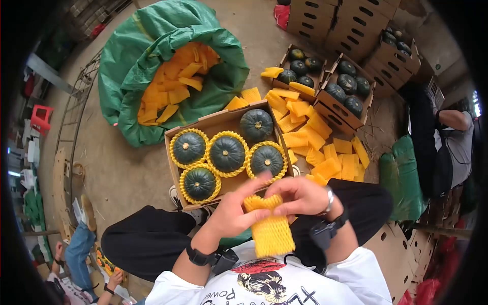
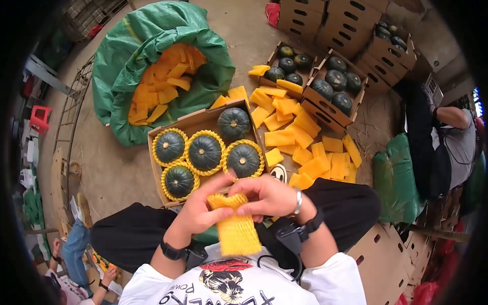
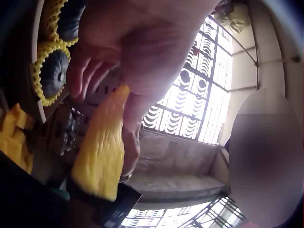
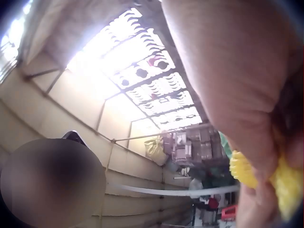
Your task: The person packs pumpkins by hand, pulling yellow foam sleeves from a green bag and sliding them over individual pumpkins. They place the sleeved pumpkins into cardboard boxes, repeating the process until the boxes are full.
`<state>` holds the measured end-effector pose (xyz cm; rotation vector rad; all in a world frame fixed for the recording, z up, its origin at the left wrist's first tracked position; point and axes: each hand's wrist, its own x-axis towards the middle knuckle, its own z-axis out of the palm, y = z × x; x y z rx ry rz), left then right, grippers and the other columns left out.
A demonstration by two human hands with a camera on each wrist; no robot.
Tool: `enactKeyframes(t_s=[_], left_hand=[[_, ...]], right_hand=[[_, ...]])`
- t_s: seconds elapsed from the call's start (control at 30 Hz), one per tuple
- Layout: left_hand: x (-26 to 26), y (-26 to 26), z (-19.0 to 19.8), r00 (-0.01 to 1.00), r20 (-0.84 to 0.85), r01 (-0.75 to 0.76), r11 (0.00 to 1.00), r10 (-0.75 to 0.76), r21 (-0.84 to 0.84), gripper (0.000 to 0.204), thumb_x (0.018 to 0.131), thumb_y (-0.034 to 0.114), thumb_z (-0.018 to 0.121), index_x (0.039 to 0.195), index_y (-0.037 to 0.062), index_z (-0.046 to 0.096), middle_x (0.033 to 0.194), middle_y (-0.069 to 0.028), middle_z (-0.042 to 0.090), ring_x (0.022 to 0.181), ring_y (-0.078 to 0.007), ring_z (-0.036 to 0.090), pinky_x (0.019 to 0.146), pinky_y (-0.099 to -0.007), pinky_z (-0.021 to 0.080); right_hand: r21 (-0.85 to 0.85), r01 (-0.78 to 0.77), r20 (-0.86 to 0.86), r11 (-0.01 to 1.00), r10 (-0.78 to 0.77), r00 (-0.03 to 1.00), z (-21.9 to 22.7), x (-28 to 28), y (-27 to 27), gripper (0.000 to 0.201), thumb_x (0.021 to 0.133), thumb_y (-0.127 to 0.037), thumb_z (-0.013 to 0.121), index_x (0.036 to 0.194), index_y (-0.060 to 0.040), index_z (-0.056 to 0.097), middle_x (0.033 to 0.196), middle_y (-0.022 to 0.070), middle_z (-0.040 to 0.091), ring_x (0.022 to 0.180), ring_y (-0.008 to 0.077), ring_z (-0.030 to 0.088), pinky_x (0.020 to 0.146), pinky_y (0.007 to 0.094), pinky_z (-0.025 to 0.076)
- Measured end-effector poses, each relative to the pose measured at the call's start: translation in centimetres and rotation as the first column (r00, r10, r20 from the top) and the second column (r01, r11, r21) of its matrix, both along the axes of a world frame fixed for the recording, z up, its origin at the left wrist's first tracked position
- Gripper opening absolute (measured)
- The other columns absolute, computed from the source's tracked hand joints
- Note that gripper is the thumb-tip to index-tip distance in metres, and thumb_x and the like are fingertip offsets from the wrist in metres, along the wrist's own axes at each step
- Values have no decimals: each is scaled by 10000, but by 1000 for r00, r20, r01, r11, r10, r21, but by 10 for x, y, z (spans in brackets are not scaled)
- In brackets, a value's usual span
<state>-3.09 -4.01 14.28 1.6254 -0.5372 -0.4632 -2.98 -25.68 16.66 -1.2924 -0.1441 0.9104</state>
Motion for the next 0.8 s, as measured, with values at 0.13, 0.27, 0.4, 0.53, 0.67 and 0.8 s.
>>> enactKeyframes(t_s=[0.13, 0.27, 0.4, 0.53, 0.67, 0.8], left_hand=[[-14, 8, 14, 973, -156, -91, 899, 173, 428, 367, 789, 176, 693, 1111, 26, 602, 912, -127, 653, 831, -177, 634, 759, -283, 476], [-13, 22, -3, 887, -459, -8, 994, -45, -112, 250, 737, 168, 756, 895, 25, 626, 868, -61, 578, 796, -136, 575, 691, -259, 454], [-12, 12, -14, 900, -17, -432, 886, 435, -172, 158, 675, 10, 712, 775, 16, 589, 794, -49, 505, 696, -156, 509, 653, -254, 432], [7, 17, -20, 827, 376, -533, 797, 418, 285, 339, 615, -11, 719, 919, 43, 577, 948, -101, 543, 893, -227, 552, 763, -302, 448], [9, 23, -31, 819, -565, -326, 893, 102, -311, 406, 815, 56, 636, 1197, -7, 516, 1119, -62, 595, 1014, -145, 566, 883, -291, 454], [32, 30, -27, 721, -286, -683, 717, 631, -142, 328, 815, -25, 467, 1141, -43, 506, 1055, -113, 617, 964, -168, 599, 874, -308, 465]], right_hand=[[-46, -210, 128, 977, 215, 968, -46, -22, 25, 222, 834, -121, 653, 1012, -3, 593, 838, 40, 633, 640, 111, 601, 594, 244, 488], [336, 618, -252, 711, -564, 786, -34, -12, 23, 224, 888, -93, 544, 1087, 10, 564, 958, 68, 628, 900, 145, 604, 817, 285, 495], [203, 311, 37, 929, -324, 945, -24, -18, 34, 177, 825, -61, 631, 990, -11, 590, 880, 46, 627, 815, 108, 601, 741, 253, 487], [-264, 735, 890, 625, -136, 435, -33, 8, 35, 186, 632, 12, 636, 781, -57, 550, 748, 75, 571, 722, 224, 585, 702, 311, 455], [-536, 468, 823, 702, 312, 475, -45, 51, 45, 183, 729, -162, 641, 909, -139, 621, 810, 34, 596, 874, 226, 577, 911, 476, 344], [-684, 679, 691, 268, 536, 485, -49, 116, 49, 596, 658, -334, 753, 1193, -206, 523, 1113, 89, 525, 1096, 241, 479, 954, 579, 296]])
